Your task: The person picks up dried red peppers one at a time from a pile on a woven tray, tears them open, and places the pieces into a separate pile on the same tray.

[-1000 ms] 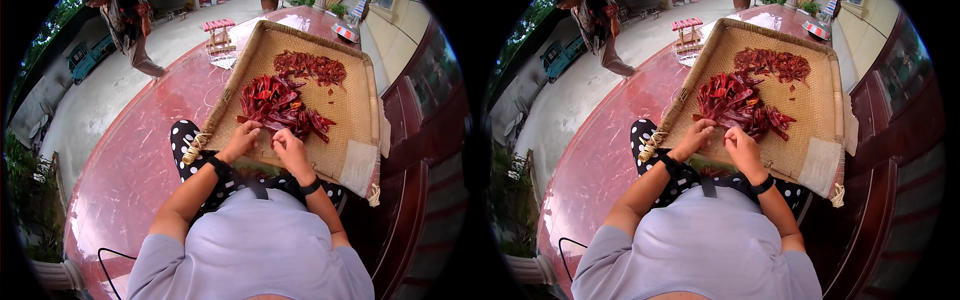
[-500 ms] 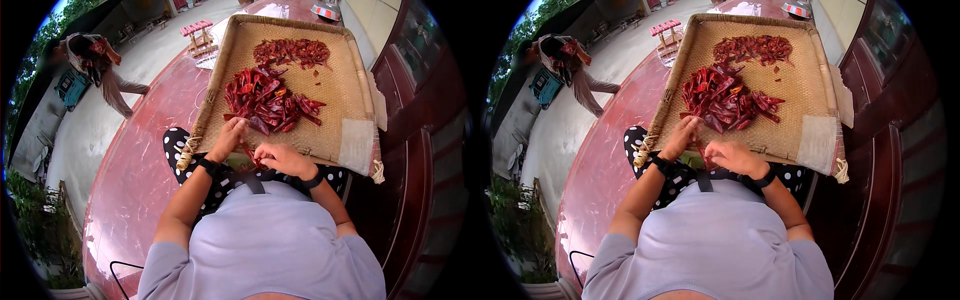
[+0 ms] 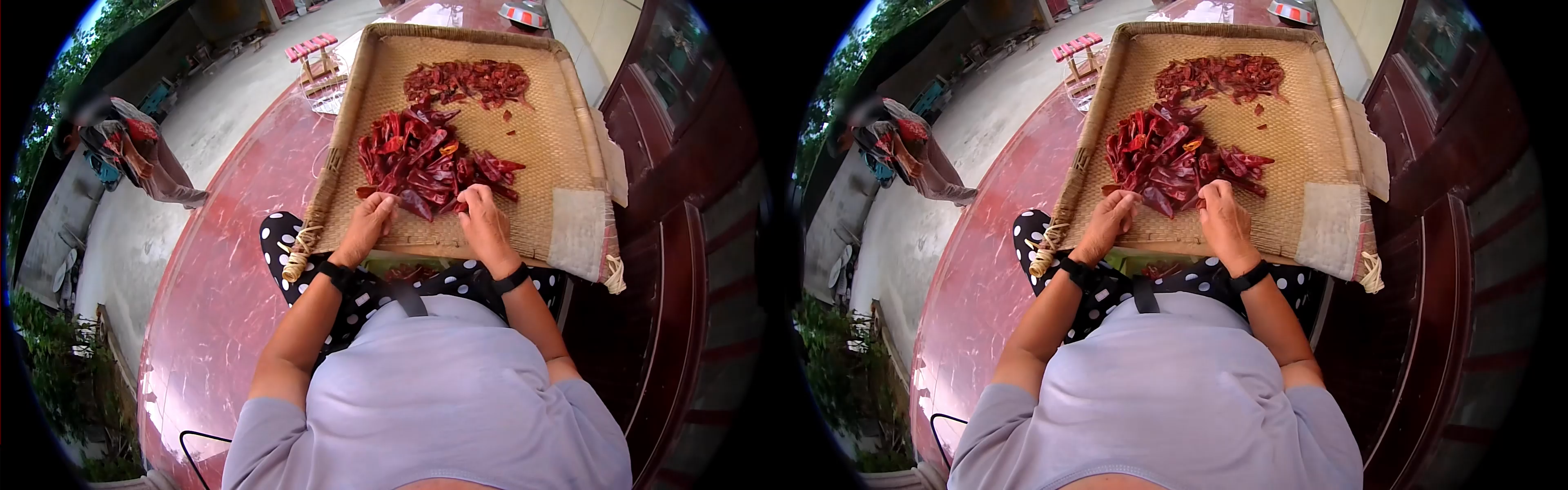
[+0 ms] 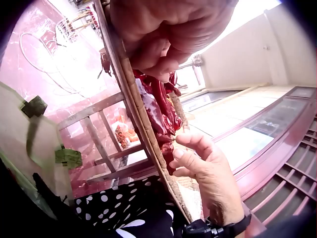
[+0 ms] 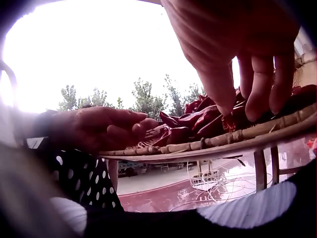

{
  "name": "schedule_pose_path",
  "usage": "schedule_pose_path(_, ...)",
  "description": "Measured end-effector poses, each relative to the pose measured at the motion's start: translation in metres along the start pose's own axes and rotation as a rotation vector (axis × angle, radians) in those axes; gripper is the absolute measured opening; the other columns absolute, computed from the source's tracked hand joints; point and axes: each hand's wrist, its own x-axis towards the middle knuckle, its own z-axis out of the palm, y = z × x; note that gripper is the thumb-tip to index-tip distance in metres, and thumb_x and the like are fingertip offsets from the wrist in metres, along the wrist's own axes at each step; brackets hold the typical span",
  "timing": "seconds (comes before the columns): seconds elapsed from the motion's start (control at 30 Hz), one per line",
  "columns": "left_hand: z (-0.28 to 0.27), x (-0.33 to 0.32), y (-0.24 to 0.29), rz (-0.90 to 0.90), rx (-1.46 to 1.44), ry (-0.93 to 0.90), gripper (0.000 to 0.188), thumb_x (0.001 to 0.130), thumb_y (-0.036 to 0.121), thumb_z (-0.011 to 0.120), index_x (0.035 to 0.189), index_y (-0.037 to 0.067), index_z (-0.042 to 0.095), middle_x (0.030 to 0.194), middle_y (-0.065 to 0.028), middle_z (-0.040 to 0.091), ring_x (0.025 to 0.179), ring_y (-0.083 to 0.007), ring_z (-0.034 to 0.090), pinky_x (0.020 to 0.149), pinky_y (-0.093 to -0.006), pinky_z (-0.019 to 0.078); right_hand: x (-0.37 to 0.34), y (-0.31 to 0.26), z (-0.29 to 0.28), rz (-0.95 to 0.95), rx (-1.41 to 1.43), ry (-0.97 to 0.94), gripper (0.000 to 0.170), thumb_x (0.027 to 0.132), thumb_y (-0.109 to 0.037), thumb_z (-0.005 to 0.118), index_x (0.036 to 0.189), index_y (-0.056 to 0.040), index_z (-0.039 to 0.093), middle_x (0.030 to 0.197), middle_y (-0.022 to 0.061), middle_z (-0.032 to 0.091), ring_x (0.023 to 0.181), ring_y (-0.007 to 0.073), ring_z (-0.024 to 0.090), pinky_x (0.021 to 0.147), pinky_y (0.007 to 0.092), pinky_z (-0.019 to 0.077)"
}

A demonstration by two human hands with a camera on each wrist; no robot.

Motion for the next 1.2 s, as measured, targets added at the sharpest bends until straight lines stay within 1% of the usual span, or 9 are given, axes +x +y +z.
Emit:
schedule_pose_path(0.17, 0.004, -0.004, 0.004, -0.014, -0.010, 0.008, 0.024, 0.102, 0.024, 0.053, 0.111, 0.003, 0.060, 0.077, 0.0039, 0.052, 0.058, -0.0039, 0.042, 0.054, -0.0187, 0.0326, 0.001, 0.013, 0.009, 0.088, -0.088, -0.035, 0.024, 0.081, -0.009, 0.069, 0.102, -0.0115, 0.058, 0.102, 0.0091, 0.058, 0.091, 0.0335, 0.062, 0.073, 0.0461, 0.0504)
schedule_pose_path(0.27, 0.004, -0.003, 0.010, -0.041, -0.016, -0.008, 0.020, 0.100, 0.021, 0.057, 0.110, 0.004, 0.060, 0.077, 0.0054, 0.051, 0.059, -0.0034, 0.040, 0.054, -0.0189, 0.0326, 0.001, 0.010, 0.002, 0.111, 0.013, -0.066, 0.016, 0.083, -0.011, 0.068, 0.098, -0.0097, 0.061, 0.094, 0.0109, 0.061, 0.089, 0.0313, 0.063, 0.072, 0.0429, 0.0503)
schedule_pose_path(0.37, 0.005, -0.007, 0.009, -0.031, 0.006, -0.022, 0.017, 0.098, 0.018, 0.060, 0.109, 0.005, 0.061, 0.078, 0.0066, 0.052, 0.061, -0.0025, 0.041, 0.053, -0.0191, 0.0333, -0.003, -0.005, -0.008, 0.077, 0.195, -0.131, 0.017, 0.083, -0.015, 0.069, 0.097, -0.0081, 0.061, 0.089, 0.0101, 0.064, 0.085, 0.0303, 0.065, 0.070, 0.0420, 0.0502)
schedule_pose_path(0.57, 0.008, -0.005, 0.005, 0.034, 0.160, -0.022, 0.019, 0.097, 0.017, 0.061, 0.111, 0.005, 0.061, 0.079, 0.0063, 0.052, 0.062, -0.0021, 0.040, 0.054, -0.0196, 0.0331, -0.015, -0.035, -0.009, -0.087, 0.604, -0.455, 0.015, 0.084, -0.016, 0.067, 0.094, -0.0057, 0.063, 0.086, 0.0117, 0.064, 0.078, 0.0294, 0.064, 0.070, 0.0388, 0.0503)
schedule_pose_path(0.73, 0.004, -0.004, 0.003, -0.029, 0.083, -0.039, 0.019, 0.097, 0.017, 0.061, 0.111, 0.005, 0.061, 0.079, 0.0056, 0.052, 0.062, -0.0028, 0.041, 0.054, -0.0203, 0.0344, -0.021, -0.039, -0.006, -0.301, 0.380, -0.505, 0.013, 0.084, -0.019, 0.067, 0.086, -0.0066, 0.064, 0.082, 0.0108, 0.065, 0.078, 0.0288, 0.065, 0.069, 0.0390, 0.0505)
schedule_pose_path(0.83, 0.005, -0.002, 0.000, 0.006, 0.071, -0.022, 0.018, 0.096, 0.015, 0.062, 0.110, 0.004, 0.061, 0.078, 0.0053, 0.052, 0.061, -0.0032, 0.042, 0.053, -0.0207, 0.0356, -0.019, -0.039, -0.006, -0.215, 0.468, -0.565, 0.015, 0.083, -0.019, 0.069, 0.092, -0.0080, 0.062, 0.085, 0.0102, 0.064, 0.078, 0.0307, 0.064, 0.069, 0.0405, 0.0509)
schedule_pose_path(0.93, 0.007, 0.000, -0.001, 0.021, 0.104, 0.044, 0.020, 0.094, 0.011, 0.062, 0.112, 0.003, 0.059, 0.080, 0.0022, 0.055, 0.061, -0.0042, 0.047, 0.054, -0.0209, 0.0389, -0.016, -0.032, 0.010, -0.199, 0.307, -0.179, 0.026, 0.083, -0.020, 0.070, 0.102, -0.0090, 0.057, 0.091, 0.0110, 0.063, 0.081, 0.0326, 0.065, 0.069, 0.0427, 0.0512)
schedule_pose_path(1.03, 0.008, 0.001, -0.002, -0.013, 0.149, 0.114, 0.028, 0.094, 0.012, 0.060, 0.120, 0.003, 0.053, 0.088, -0.0005, 0.058, 0.064, -0.0051, 0.053, 0.053, -0.0186, 0.0404, -0.003, -0.031, 0.018, -0.088, 0.065, -0.086, 0.035, 0.082, -0.020, 0.071, 0.108, -0.0095, 0.050, 0.096, 0.0126, 0.061, 0.084, 0.0340, 0.065, 0.069, 0.0447, 0.0510)
schedule_pose_path(1.2, 0.011, 0.001, -0.001, -0.070, 0.136, 0.168, 0.034, 0.094, 0.010, 0.060, 0.125, 0.002, 0.048, 0.098, -0.0053, 0.062, 0.067, -0.0083, 0.059, 0.050, -0.0216, 0.0450, 0.004, -0.029, 0.039, -0.021, 0.078, -0.105, 0.032, 0.082, -0.015, 0.071, 0.107, -0.0107, 0.052, 0.090, 0.0097, 0.065, 0.082, 0.0321, 0.066, 0.068, 0.0430, 0.0502)
